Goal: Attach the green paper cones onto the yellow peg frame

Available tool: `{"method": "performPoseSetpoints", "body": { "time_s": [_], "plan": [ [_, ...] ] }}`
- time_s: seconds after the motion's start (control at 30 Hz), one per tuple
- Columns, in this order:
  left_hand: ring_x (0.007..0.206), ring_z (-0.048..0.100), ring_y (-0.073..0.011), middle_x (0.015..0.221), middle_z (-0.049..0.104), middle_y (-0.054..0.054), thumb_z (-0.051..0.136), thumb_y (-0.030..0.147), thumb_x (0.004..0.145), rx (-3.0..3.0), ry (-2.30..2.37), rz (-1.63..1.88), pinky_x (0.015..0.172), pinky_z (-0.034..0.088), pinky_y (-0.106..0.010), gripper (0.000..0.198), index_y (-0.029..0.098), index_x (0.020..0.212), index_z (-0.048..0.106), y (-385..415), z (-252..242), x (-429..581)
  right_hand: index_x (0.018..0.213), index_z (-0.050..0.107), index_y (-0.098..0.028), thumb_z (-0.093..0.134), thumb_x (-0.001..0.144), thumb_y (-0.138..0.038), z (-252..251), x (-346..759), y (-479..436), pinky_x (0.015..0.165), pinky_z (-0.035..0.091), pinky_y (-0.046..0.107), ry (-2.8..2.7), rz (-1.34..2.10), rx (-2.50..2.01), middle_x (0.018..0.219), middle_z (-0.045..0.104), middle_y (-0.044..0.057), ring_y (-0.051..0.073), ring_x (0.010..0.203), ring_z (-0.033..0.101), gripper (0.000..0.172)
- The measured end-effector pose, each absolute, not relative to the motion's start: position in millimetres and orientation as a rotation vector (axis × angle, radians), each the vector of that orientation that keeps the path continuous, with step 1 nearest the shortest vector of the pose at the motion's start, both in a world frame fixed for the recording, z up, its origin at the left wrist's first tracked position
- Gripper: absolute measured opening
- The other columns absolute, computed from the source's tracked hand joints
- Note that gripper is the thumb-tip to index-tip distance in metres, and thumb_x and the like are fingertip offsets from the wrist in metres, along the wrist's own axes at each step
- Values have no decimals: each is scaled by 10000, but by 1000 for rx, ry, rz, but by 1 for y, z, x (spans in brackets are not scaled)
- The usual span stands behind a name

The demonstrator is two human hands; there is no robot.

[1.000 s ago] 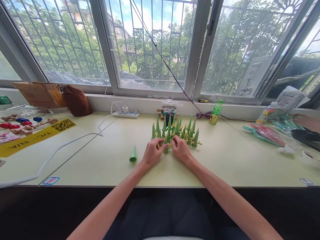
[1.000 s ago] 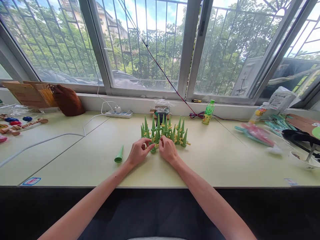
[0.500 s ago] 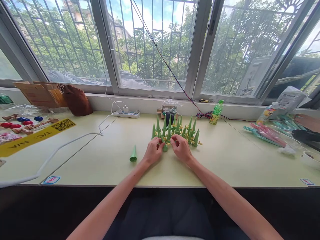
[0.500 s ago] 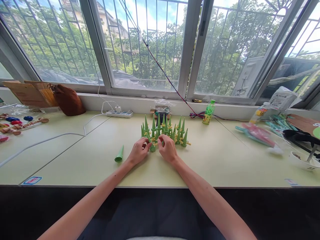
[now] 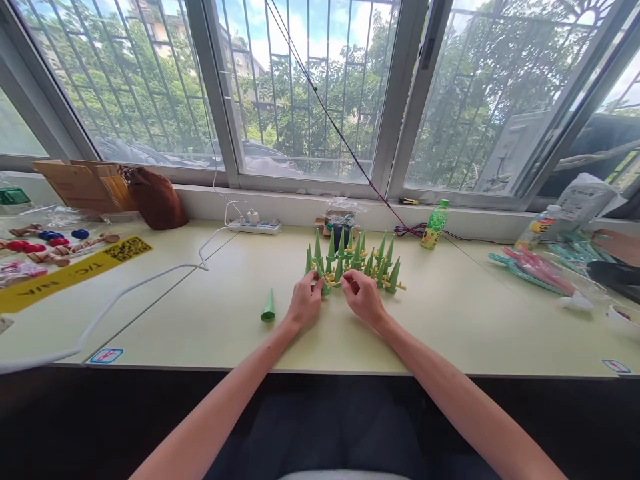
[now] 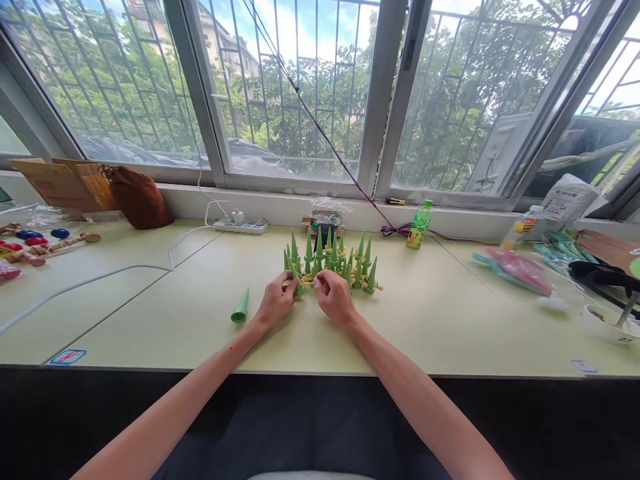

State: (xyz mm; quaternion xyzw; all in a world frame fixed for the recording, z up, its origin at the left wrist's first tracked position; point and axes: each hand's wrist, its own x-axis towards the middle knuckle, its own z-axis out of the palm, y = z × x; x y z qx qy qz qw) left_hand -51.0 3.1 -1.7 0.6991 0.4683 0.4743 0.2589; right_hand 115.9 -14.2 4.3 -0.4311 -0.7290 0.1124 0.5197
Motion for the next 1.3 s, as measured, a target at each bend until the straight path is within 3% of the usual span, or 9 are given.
{"method": "performPoseSetpoints", "body": {
  "time_s": [0.4,0.73,1.3],
  "plan": [
    [535,525,-109,825,636,-49,467,354,902,1943,1237,1323,540,419,-243,220,158,895,566,4,-4,-50,881,600,-166,502,904,-305,-1,116,-11,512,371,239,-1828,357,-973,824,641,38,91,498,417,172],
    [585,553,-121,849,649,-60,474,329,900,1974,1240,1348,554,431,-238,194,160,882,568,5,-5,-50,904,622,-168,547,892,-319,-3,118,-8,532,398,247,-1850,361,-976,823,651,40,100,507,443,169],
    [452,474,-70,819,612,-26,484,382,892,1877,1154,1352,439,373,-216,222,168,876,543,0,-1,-48,912,632,-167,555,891,-342,-3,117,-8,511,385,244,-1813,428,-965,841,661,43,97,503,438,192]
  ]
}}
